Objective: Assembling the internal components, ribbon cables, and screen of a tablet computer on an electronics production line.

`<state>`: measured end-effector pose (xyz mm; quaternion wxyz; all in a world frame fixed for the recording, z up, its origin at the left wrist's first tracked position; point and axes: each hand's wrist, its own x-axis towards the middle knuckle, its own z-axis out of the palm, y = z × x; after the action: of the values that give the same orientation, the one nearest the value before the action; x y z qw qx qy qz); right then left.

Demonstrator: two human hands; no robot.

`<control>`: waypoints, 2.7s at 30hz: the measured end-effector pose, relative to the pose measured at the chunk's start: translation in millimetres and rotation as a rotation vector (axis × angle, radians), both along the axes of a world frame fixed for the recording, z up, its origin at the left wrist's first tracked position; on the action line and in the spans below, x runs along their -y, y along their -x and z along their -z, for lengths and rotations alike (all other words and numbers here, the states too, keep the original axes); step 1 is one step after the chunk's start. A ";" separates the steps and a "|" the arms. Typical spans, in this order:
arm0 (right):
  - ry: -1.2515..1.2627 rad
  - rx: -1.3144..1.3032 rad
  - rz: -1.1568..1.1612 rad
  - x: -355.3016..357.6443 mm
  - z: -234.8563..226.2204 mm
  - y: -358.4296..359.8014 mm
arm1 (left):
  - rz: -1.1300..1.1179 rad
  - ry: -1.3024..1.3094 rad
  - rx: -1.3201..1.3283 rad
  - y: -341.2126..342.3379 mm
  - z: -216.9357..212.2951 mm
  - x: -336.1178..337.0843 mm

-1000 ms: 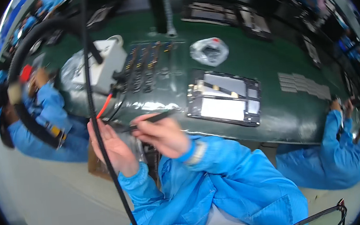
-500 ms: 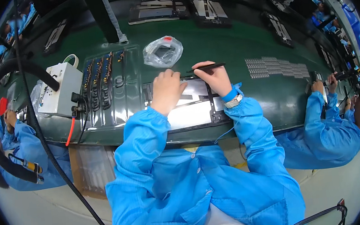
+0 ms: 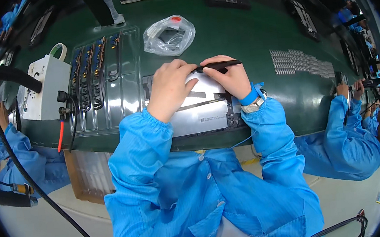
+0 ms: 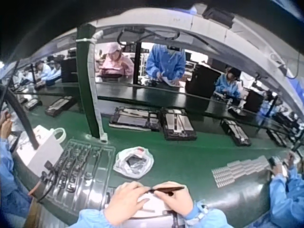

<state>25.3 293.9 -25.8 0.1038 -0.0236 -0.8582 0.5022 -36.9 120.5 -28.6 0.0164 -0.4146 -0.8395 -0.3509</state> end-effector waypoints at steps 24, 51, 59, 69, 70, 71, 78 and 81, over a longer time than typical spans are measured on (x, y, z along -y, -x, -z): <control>0.014 -0.011 0.012 4.0 1.0 -0.9 | -0.047 0.047 -0.002 -2.7 -3.2 10.9; 0.342 -0.274 0.168 -9.3 17.7 -5.2 | -0.429 0.586 -0.415 142.5 -6.6 89.7; 0.336 -0.301 0.147 -0.8 6.5 -3.5 | -0.525 0.411 -0.454 120.2 -29.0 96.6; 0.492 -0.545 0.062 34.8 -68.2 -60.3 | -0.302 0.200 -0.688 -18.1 -105.9 60.2; 0.395 -0.529 -0.034 47.5 -79.8 -69.6 | -0.260 0.215 -0.745 -31.5 -108.9 54.2; 0.296 -0.511 -0.125 57.5 -88.3 -77.5 | -0.233 0.267 -0.736 -44.6 -111.2 48.8; 0.039 -0.668 -0.235 86.5 -91.5 -93.1 | -0.135 0.265 -0.726 -75.3 -103.2 42.6; 0.022 -0.589 -0.233 87.2 -89.2 -98.6 | -0.128 0.263 -0.727 -77.6 -100.4 46.1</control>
<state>123.9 206.7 63.4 0.2893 0.2203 -0.7826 0.5053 40.7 74.4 71.8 0.2815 -0.4573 -0.8408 -0.0688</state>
